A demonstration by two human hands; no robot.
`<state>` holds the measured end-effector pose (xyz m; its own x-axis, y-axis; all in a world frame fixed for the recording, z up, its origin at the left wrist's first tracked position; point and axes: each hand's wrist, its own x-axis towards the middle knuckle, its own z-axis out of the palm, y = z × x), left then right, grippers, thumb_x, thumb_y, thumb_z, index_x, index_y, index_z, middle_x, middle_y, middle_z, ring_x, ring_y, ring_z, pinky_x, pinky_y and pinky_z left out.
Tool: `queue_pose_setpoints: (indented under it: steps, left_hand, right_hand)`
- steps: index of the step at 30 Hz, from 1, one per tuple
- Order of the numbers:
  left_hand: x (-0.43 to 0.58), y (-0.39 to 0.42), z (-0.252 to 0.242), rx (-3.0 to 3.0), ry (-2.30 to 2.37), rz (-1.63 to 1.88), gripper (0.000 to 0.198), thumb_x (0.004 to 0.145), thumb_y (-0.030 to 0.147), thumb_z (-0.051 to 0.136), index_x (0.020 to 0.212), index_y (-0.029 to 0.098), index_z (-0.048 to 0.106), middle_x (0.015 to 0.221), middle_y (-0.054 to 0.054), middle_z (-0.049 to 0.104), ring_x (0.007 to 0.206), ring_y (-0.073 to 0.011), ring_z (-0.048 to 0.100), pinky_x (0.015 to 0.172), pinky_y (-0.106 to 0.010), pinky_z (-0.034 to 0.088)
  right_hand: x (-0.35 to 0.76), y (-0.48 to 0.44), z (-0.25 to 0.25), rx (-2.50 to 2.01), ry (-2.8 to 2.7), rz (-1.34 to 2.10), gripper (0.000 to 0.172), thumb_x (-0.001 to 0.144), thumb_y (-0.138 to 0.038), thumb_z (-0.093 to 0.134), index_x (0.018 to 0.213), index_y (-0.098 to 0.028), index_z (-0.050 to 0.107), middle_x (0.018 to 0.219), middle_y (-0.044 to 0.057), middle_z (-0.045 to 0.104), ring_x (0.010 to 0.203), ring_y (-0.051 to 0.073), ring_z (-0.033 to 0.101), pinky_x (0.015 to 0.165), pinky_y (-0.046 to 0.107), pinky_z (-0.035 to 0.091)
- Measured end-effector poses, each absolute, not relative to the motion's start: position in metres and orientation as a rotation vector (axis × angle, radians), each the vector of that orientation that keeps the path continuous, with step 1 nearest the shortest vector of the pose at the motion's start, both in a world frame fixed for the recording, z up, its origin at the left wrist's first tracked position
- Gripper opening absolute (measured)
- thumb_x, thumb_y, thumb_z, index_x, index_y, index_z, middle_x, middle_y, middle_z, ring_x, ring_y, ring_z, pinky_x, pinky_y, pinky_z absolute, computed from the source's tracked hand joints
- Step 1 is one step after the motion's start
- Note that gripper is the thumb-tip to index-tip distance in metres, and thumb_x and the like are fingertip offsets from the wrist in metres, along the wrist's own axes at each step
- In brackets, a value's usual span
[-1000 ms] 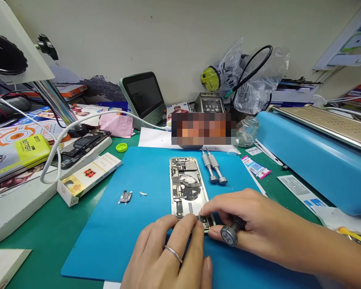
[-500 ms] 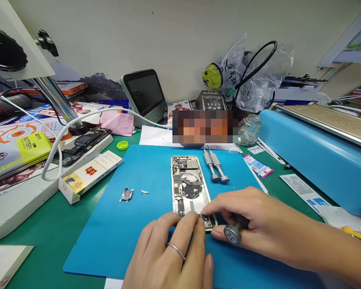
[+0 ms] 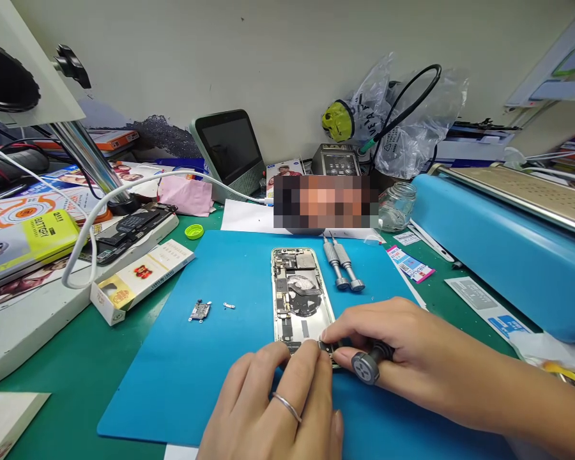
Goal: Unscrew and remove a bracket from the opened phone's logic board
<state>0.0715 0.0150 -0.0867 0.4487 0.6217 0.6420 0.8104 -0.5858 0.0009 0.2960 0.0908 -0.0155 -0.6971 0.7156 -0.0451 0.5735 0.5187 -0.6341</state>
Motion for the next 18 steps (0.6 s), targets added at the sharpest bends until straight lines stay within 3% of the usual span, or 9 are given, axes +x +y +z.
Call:
queue_pose_setpoints:
  steps: [9, 18]
  left_hand:
    - [0.0708, 0.0162, -0.0856, -2.399, -1.209, -0.867, 0.031, 0.117, 0.025, 0.040, 0.133, 0.021, 0.066, 0.128, 0.005, 0.080, 0.103, -0.0194, 0.072, 0.094, -0.036, 0.052]
    - [0.0715, 0.0155, -0.0852, -2.400, -1.224, -0.890, 0.031, 0.117, 0.025, 0.040, 0.132, 0.021, 0.067, 0.128, 0.005, 0.080, 0.103, -0.0189, 0.072, 0.094, -0.036, 0.052]
  right_hand:
    - [0.2954, 0.0894, -0.0156, -1.127, -2.533, 0.896, 0.027, 0.095, -0.013, 0.065, 0.110, -0.027, 0.082, 0.091, -0.004, 0.083, 0.079, 0.014, 0.074, 0.073, 0.025, 0.050]
    - [0.2978, 0.0893, -0.0162, -1.140, -2.549, 0.918, 0.027, 0.096, -0.014, 0.063, 0.110, -0.028, 0.081, 0.092, -0.004, 0.083, 0.081, 0.014, 0.074, 0.073, 0.024, 0.050]
